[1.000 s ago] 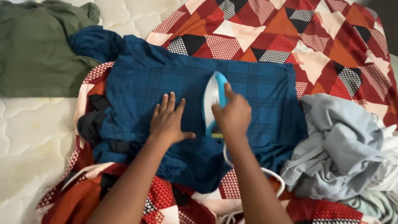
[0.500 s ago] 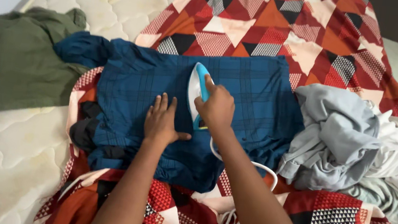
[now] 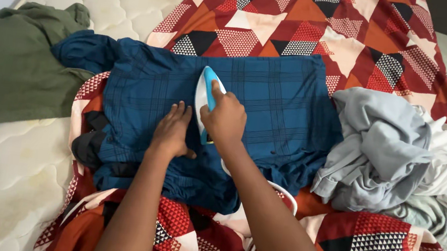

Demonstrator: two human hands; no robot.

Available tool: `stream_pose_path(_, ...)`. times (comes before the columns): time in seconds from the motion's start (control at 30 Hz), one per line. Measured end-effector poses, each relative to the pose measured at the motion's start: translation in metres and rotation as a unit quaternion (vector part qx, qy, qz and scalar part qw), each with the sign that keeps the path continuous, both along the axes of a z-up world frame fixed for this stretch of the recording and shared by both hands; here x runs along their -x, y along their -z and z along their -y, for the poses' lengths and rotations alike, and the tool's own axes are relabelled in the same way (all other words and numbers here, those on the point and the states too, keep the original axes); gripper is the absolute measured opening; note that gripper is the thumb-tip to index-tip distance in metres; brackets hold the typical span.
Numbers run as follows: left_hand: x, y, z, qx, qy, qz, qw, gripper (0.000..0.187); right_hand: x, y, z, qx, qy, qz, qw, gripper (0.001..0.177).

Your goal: The person irons a blue plaid shirt laid flat on a bed, smoothing the fabric with hands and using a handheld electric iron. The person adjusts the shirt's position and sleeves, then irons the body and sleeve areas before folding the sleeve.

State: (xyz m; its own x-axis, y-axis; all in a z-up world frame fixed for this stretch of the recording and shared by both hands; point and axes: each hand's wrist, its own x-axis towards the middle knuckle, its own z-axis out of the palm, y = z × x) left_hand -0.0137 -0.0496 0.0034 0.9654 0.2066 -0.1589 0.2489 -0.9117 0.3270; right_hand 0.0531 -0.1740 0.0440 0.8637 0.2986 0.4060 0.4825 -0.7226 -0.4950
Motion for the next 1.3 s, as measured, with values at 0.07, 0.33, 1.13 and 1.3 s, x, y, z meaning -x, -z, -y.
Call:
stream_pose_path(0.07,0.004,0.000,0.001,0.001,-0.003,0.006,1.000,0.136,0.009,0.003,0.008,0.016,-0.006,-0.001,1.000,0.066)
stream_pose_path(0.33,-0.002,-0.002,0.003,-0.020,-0.018,-0.039,0.999,0.138,0.041,0.012,0.059,0.073,0.024,-0.042,0.996,0.066)
stream_pose_path(1.13,0.005,-0.008,-0.001,-0.009,-0.018,-0.034,0.999,0.139,-0.062,0.000,0.061,0.054,0.052,0.037,0.997,0.065)
stream_pose_path(1.3,0.002,-0.005,0.001,-0.002,-0.028,-0.034,0.999,0.138,-0.041,0.006,0.091,0.060,0.031,0.006,0.998,0.069)
